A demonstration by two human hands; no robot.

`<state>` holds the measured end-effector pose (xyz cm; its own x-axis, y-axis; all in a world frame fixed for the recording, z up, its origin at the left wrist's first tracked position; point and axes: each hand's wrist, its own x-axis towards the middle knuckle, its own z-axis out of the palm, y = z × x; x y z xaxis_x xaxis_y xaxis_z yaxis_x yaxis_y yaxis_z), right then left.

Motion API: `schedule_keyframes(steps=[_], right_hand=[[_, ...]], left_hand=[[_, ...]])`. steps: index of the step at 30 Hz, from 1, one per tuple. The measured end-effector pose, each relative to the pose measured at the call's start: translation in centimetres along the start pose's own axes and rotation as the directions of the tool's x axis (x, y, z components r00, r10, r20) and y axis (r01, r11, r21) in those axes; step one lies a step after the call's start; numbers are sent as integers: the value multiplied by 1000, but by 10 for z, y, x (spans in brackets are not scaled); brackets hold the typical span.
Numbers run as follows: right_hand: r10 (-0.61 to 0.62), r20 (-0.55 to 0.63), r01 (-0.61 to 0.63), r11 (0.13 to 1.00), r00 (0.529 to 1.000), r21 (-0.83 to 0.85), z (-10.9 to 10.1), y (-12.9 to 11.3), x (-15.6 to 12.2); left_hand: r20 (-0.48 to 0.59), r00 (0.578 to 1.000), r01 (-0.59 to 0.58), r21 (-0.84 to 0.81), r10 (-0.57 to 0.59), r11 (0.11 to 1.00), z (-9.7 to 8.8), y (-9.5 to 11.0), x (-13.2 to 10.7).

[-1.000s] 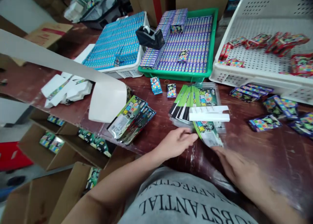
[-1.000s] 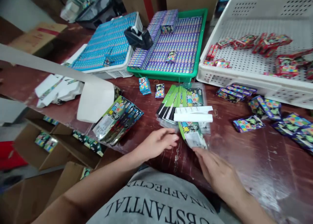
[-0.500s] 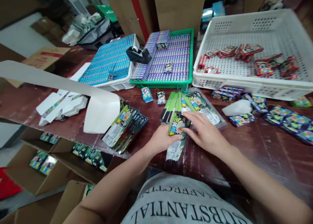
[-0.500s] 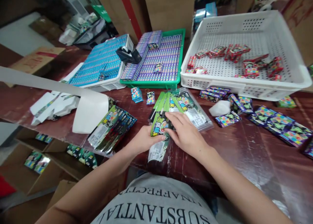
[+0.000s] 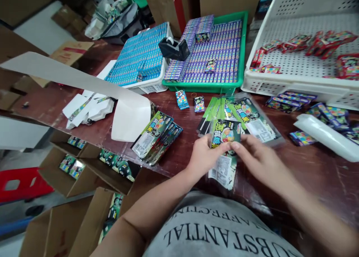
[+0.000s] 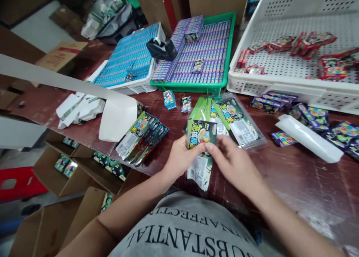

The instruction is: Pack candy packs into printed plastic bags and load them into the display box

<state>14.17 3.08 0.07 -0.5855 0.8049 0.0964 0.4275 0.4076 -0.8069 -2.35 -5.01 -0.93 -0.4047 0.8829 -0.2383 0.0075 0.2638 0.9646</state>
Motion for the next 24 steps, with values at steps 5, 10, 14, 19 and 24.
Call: schedule_keyframes(steps=[5,10,14,19,24], right_hand=[[154,-207,-197,959,966,-206,46,-4,-23],[141,-167,-161,980,976,-118,47,26,-30],[36,-57,-27,987,998,161,32,43,-28],[26,69,-47,946,997,320,15,44,-22],[75,153,-125,928,985,351,0,42,-11]], left_hand=[[-220,965,-126,104,146,987,20,-10,2],[-176,978,-63,252,109,966,16,-25,-3],[69,997,-45,230,30,972,3,-31,-9],[208,974,-90,-17,92,996,-15,-32,-8],[291,952,-96,-17,97,995,-29,-21,7]])
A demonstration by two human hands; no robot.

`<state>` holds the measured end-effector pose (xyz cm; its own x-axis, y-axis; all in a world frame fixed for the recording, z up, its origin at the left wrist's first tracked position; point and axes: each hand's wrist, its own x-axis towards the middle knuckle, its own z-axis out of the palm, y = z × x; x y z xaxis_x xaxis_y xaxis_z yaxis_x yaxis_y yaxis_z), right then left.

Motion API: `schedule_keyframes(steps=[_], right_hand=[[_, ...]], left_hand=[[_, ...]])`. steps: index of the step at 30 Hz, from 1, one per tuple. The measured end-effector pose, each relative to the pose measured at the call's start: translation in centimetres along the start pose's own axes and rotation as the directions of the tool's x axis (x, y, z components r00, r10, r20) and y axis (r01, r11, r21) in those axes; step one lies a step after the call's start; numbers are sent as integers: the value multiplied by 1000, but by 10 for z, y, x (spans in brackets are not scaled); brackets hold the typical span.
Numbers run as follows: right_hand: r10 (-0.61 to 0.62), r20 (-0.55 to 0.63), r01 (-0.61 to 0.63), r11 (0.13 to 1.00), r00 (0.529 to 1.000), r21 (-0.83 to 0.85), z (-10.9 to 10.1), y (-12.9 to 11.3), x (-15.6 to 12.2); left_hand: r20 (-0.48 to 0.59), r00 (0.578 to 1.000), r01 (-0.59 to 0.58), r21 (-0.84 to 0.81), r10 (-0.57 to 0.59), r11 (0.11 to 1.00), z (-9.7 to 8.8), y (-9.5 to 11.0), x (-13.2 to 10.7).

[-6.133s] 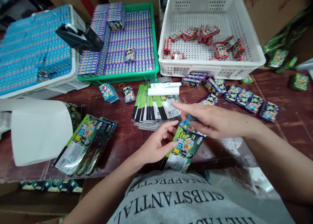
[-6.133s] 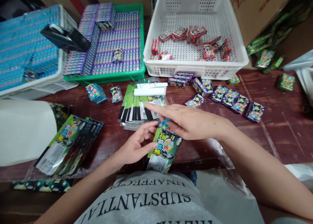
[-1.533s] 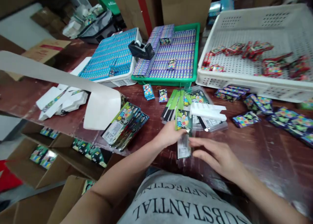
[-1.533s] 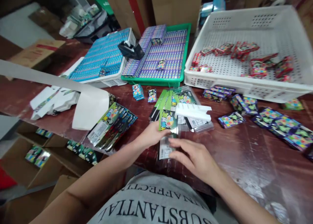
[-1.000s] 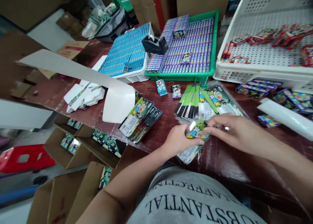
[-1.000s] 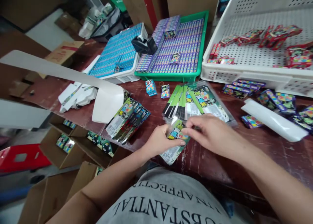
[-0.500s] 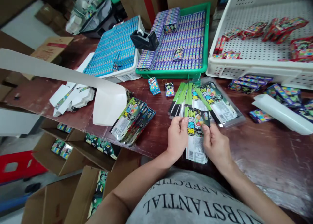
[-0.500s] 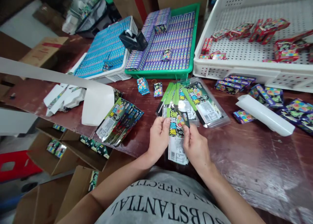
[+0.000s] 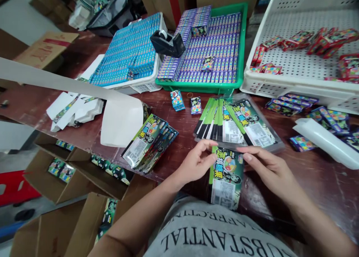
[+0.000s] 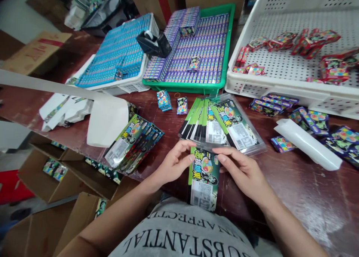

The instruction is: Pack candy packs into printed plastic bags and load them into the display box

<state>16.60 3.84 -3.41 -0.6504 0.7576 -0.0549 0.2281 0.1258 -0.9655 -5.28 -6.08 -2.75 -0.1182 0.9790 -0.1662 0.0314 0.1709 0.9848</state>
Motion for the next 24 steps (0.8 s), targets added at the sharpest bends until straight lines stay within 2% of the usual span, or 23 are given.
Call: schedule_keyframes(steps=[3,6,10,13,16,19,22,24], right_hand=[[-190,-54,180,972,980,-154,-1,0,8],[-240,-79,220,954,968,-205,0,2,13],[-144,-41,137,980,989,-145,-4,-3,22],[47,-63,-51,996,997,-70,-8,-12,32],[200,-64,-202,979,978,-22,-11,-17,40],[188,17,-187,982,982,-25,-19,-15,38],[101,179,-95,995,979,-39,-36,-10,35],[21,306,9,995,952,-96,-45,-12,45]], left_hand=[[-100,994,-33,23,35,999,-3,7,10],[-147,989,-2,-27,-2,1000,-2,12,17],[-92,994,67,22,-65,998,-2,21,23],[-92,990,122,120,-111,985,-1,30,33],[-82,984,169,161,-158,972,0,33,43],[-3,985,174,139,-175,975,-2,30,48],[108,992,58,94,-69,994,-11,28,47],[169,986,-30,136,7,990,-17,31,47]])
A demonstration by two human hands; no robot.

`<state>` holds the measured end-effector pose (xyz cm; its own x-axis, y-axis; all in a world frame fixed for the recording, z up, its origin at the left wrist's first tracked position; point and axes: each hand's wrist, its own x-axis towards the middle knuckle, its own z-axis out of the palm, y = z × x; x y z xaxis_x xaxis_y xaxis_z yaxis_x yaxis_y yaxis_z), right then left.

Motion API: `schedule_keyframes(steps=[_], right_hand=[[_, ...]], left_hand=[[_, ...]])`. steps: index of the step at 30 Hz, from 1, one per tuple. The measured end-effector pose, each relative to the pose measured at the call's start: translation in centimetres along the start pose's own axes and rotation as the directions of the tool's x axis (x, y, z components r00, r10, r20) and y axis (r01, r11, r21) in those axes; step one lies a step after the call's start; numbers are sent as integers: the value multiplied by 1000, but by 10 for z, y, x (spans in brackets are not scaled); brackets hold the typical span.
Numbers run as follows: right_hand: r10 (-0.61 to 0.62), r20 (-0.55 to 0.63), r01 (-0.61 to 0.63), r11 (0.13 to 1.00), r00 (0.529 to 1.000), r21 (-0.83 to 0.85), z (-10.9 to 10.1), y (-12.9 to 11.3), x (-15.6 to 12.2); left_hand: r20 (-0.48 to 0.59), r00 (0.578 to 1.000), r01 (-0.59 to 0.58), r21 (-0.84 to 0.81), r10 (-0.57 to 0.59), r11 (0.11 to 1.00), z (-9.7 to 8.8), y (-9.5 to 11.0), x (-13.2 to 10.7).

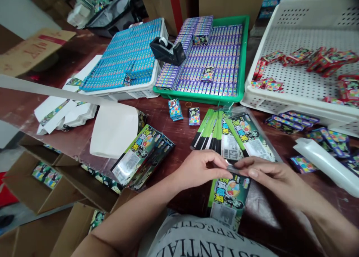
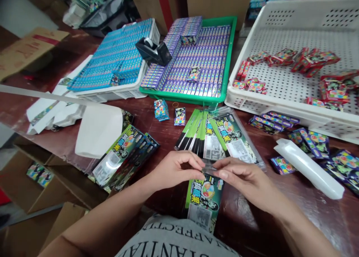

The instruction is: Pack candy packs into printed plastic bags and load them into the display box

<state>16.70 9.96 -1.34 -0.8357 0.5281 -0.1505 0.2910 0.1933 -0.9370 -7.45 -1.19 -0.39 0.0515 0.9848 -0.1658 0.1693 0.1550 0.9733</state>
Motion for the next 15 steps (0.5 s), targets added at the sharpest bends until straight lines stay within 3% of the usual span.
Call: schedule_keyframes(steps=[3,6,10,12,15], right_hand=[[-191,68,202,947,979,-251,-9,-12,46],[-345,101,344,773,933,-534,7,-27,127],[-161,239,289,555,957,-780,43,-43,223],[-129,274,301,514,953,-803,53,-50,245],[-138,284,315,481,949,-818,57,-62,254]], left_hand=[[125,985,-147,212,123,966,-9,9,0],[225,953,-272,330,205,904,-12,17,3],[150,955,-283,187,257,941,-12,13,2],[92,968,-244,109,235,964,-13,6,-2],[30,984,-179,75,178,981,-17,-7,-8]])
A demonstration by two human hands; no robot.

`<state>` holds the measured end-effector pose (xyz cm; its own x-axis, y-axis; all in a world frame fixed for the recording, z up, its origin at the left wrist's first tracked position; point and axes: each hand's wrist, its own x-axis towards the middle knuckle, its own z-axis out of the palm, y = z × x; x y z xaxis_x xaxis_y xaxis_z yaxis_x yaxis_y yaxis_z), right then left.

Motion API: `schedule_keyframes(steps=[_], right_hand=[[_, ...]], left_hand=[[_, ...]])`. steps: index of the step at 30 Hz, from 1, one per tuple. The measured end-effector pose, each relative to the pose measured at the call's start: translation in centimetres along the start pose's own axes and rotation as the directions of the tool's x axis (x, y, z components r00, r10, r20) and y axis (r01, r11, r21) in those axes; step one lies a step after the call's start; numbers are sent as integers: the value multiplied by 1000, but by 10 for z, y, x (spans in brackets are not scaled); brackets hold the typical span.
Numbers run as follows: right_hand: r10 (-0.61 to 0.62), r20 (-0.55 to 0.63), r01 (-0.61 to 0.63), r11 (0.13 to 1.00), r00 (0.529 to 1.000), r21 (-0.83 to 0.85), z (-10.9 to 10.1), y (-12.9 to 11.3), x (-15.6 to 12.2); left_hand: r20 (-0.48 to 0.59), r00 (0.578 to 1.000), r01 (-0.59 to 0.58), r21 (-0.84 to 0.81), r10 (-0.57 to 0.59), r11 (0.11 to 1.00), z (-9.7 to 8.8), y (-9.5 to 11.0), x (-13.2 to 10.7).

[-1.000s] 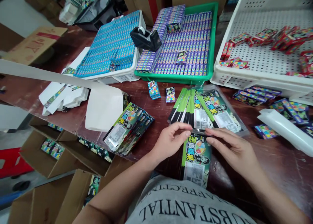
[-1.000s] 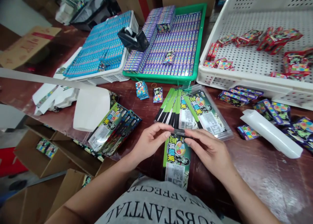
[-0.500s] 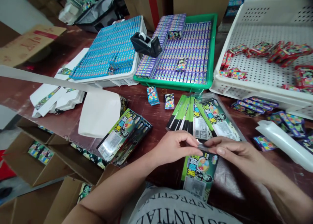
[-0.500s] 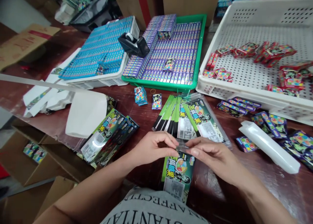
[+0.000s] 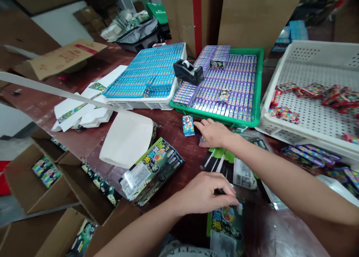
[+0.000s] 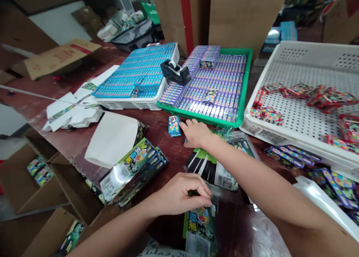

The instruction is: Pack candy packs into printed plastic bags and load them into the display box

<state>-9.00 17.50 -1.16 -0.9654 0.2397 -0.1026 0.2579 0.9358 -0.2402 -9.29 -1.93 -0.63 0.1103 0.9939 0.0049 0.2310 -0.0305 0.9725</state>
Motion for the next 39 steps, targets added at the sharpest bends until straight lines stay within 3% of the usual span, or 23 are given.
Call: schedule_keyframes(steps=[4,10,16,21,26,29,31,33,35,37,39], right_hand=[[96,-41,-98,995,994,-36,-10,-16,12],[216,-40,-218,975,976,-49,1,-49,52],[310,-46,-311,951,950,-9,3,-63,58],[291,-51,-289,956,955,42,-2,-63,60],[239,-165,-223,969,957,108,-12,-63,44],[255,-229,-224,963,940,152,-24,-46,-7],[300,-300,-246,948,906,204,-28,-25,-67],[356,-435,-235,922,827,308,-27,-6,-145],[428,-562,-271,899,708,344,-17,1,-227],[516,-584,-393,856,626,336,4,-9,-297],[620,-564,-537,775,546,332,31,-30,-343]], left_hand=[[-18,1000,2,-24,-2,1000,-2,-9,-3],[-12,999,-53,48,53,997,2,-9,-1],[20,999,-42,116,40,992,6,-5,-1],[-8,999,-46,165,48,985,6,3,-3],[-28,999,34,295,-27,955,7,8,-10],[57,998,2,413,-28,911,4,9,-10],[133,991,-27,423,-33,906,-2,7,-6],[109,993,3,388,-50,921,-10,3,1],[-113,991,99,314,-67,944,-16,-5,10],[-397,913,175,184,-90,967,-17,-12,19],[-559,820,172,42,-119,984,-9,-17,26]])
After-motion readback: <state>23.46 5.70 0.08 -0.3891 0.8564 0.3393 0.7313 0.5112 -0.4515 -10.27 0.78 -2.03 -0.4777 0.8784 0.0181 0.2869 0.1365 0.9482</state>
